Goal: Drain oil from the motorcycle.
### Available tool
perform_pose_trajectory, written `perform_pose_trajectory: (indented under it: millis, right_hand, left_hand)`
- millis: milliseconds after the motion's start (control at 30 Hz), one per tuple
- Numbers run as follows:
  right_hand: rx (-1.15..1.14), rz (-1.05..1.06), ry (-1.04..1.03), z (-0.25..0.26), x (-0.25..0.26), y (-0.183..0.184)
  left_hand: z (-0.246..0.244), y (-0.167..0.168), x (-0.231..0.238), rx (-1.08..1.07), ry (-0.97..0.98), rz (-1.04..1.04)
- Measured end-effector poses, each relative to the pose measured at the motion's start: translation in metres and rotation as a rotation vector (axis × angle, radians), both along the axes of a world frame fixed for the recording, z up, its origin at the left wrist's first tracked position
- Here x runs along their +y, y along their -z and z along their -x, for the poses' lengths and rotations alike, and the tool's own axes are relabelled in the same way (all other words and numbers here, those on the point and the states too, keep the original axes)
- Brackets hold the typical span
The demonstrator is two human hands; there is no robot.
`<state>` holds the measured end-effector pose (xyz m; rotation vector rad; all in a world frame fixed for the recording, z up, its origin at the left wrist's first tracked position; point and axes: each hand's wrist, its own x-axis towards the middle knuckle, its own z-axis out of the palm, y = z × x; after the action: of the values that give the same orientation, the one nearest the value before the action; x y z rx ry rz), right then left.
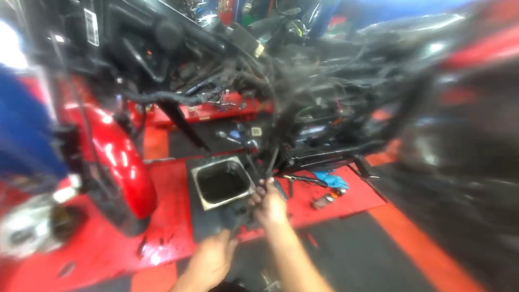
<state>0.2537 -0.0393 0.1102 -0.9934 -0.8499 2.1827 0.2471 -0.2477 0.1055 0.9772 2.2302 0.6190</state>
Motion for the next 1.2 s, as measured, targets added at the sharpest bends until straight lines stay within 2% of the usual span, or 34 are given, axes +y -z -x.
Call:
perform_pose_trajectory:
  millis: [100, 200, 300, 367, 467, 567, 667, 867, 933, 1067, 1200]
  right_hand:
    - [0.109, 0.141, 0.002, 0.001, 0.005, 0.003]
    - [0.152, 0.146, -0.033, -0.006, -0.003, 0.011]
    - [0.175, 0.156, -0.048, -0.015, -0.016, 0.017]
    - [0.171, 0.171, -0.032, -0.019, -0.024, 0.019]
    - [0.136, 0.159, -0.035, -0.022, -0.040, 0.018]
    - [0.051, 0.085, -0.081, -0.029, -0.055, 0.017]
    - [-0.062, -0.042, -0.127, -0.040, -0.061, 0.023]
    - [-0.220, -0.271, -0.154, -0.076, -0.061, 0.039]
    - [-0.305, -0.367, -0.177, -0.089, -0.064, 0.046]
    - [-0.535, -0.517, -0.251, -0.131, -0.085, 0.068]
    - [-0.642, -0.636, -0.179, -0.163, -0.079, 0.085]
  left_hand:
    - [0.005, 0.013, -0.011, -0.162, 0.044, -0.122]
    - [0.013, 0.027, -0.021, -0.377, 0.098, -0.269]
    - [0.020, 0.037, -0.031, -0.510, 0.131, -0.303]
    - [0.025, 0.044, -0.037, -0.604, 0.085, -0.319]
    - [0.037, 0.056, -0.034, -0.749, -0.092, -0.415]
    - [0.062, 0.051, -0.002, -0.753, -0.168, -0.444]
    - [0.076, 0.036, 0.047, -0.807, -0.107, -0.475]
    - [0.065, 0.027, 0.133, -1.048, 0.046, -0.455]
    - [0.057, 0.027, 0.148, -1.085, 0.056, -0.448]
    - [0.043, 0.035, 0.163, -1.140, -0.049, -0.508]
    - [0.030, 0.048, 0.165, -1.276, -0.169, -0.575]
